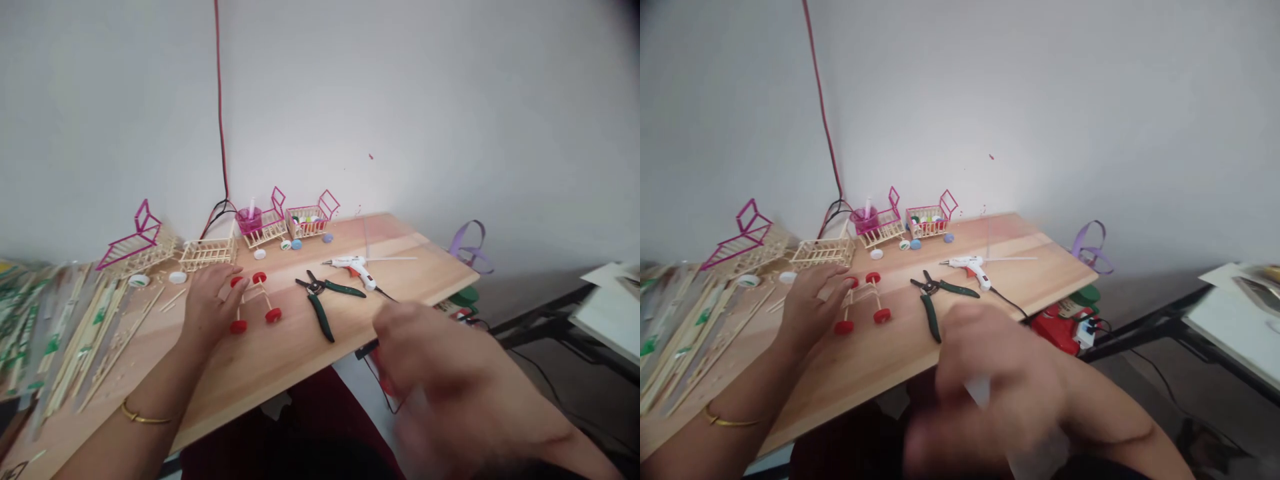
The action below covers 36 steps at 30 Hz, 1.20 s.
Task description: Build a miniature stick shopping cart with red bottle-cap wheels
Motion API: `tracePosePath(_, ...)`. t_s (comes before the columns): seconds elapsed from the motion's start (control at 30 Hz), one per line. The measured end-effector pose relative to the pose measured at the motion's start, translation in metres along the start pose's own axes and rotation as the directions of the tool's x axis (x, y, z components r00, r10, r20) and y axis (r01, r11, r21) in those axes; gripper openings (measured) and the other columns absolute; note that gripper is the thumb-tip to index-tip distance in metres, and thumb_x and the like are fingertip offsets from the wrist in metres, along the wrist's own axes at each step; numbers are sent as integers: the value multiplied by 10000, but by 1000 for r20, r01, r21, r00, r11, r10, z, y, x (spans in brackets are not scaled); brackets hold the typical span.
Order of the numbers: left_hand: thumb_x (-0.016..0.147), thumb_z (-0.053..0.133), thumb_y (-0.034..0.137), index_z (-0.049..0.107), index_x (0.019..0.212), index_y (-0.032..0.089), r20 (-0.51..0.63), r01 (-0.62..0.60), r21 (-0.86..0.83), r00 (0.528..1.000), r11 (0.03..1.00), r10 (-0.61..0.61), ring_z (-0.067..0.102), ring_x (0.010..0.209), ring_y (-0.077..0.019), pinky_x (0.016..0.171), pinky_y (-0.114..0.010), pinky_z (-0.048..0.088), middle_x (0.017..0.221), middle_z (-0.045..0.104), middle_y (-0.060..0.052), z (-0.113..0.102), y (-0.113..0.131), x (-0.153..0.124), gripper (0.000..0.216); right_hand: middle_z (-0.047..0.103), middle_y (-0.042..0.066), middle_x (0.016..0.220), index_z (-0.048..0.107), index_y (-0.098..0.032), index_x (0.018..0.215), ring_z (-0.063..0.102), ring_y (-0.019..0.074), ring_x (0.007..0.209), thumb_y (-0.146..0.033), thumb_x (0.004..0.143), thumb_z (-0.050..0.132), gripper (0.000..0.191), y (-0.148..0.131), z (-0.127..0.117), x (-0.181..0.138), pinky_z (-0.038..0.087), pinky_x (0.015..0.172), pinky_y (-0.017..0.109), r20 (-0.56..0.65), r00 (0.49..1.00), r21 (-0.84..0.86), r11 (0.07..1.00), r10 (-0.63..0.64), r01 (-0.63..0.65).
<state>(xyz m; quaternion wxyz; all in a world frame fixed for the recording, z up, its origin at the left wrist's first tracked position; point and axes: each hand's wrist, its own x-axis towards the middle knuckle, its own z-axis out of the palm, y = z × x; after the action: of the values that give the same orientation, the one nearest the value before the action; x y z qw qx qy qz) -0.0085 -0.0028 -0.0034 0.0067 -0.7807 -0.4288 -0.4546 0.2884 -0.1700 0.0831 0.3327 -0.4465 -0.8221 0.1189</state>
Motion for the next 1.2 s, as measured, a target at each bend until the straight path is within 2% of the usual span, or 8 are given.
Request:
tracePosePath(0.1, 896, 524, 370, 668, 963, 216, 10, 10, -19, 1000, 1000, -10, 635, 980, -266, 908, -440, 475, 992, 708, -87, 0, 0, 0, 221, 709, 69, 881, 671, -274, 1054, 663, 215, 817, -426, 904, 509, 268, 55, -6, 35, 523, 745, 357, -193, 954, -145, 955, 231, -260)
tracePosePath(0.23, 913, 475, 303, 670, 957, 200, 32, 55, -68, 998, 996, -53, 635, 995, -233, 923, -406, 483, 998, 712, -81, 1, 1, -2, 225, 718, 189, 946, 638, -95, 1076, 673, 294, 844, -474, 802, 634, 467, 137, -1, 44, 506, 730, 378, -88, 693, -356, 627, 716, -693)
tracePosePath(0.37, 906, 464, 276, 680, 947, 198, 54, 146, -116, 989, 983, -140, 639, 1003, -217, 933, -394, 488, 1006, 719, -72, 3, 0, -4, 233, 720, 182, 998, 644, -107, 1049, 675, 300, 887, -477, 729, 703, 492, 172, 13, 39, 504, 744, 360, 10, 604, -315, 576, 797, -754)
tracePosePath(0.53, 884, 485, 281, 687, 939, 193, 56, 287, -195, 958, 938, -281, 654, 968, -200, 899, -356, 505, 978, 723, -56, 1, 0, -3, 226, 680, 94, 707, 653, -175, 770, 633, 242, 669, -451, 705, 681, 285, 160, 14, 46, 473, 595, 347, 170, 504, -82, 522, 847, -849)
tracePosePath(0.6, 886, 487, 274, 685, 882, 193, 55, 309, -219, 951, 926, -304, 656, 935, -192, 871, -344, 507, 938, 724, -48, 1, 1, -3, 214, 636, 51, 670, 610, -197, 761, 588, 185, 592, -383, 698, 672, 205, 149, 13, 51, 465, 544, 316, 265, 531, 231, 482, 805, -845)
tracePosePath(0.73, 875, 549, 273, 646, 717, 189, 71, 225, -210, 974, 951, -215, 641, 870, -191, 846, -355, 491, 854, 706, -43, 1, 4, -3, 205, 660, 27, 918, 580, -248, 915, 616, 142, 689, -265, 666, 739, 296, 122, 20, 72, 518, 616, 288, 302, 707, 705, 349, 639, -617)
tracePosePath(0.97, 802, 713, 294, 669, 965, 187, 224, 9, -148, 974, 989, 24, 615, 948, -225, 878, -394, 475, 969, 718, -64, 3, 4, -6, 199, 655, 1, 1057, 607, -284, 1023, 504, 81, 621, -253, 654, 821, 428, 86, 54, 133, 432, 521, 230, 308, 889, 900, 198, 338, -387)
tracePosePath(1.2, 835, 674, 288, 683, 1018, 178, 323, -36, -92, 944, 995, 64, 622, 971, -234, 907, -419, 475, 1017, 727, -75, 8, -3, -11, 214, 635, 0, 914, 612, -241, 927, 368, 73, 553, -422, 782, 733, 262, 96, 82, 139, 414, 563, 265, 291, 908, 924, 159, 300, -348)
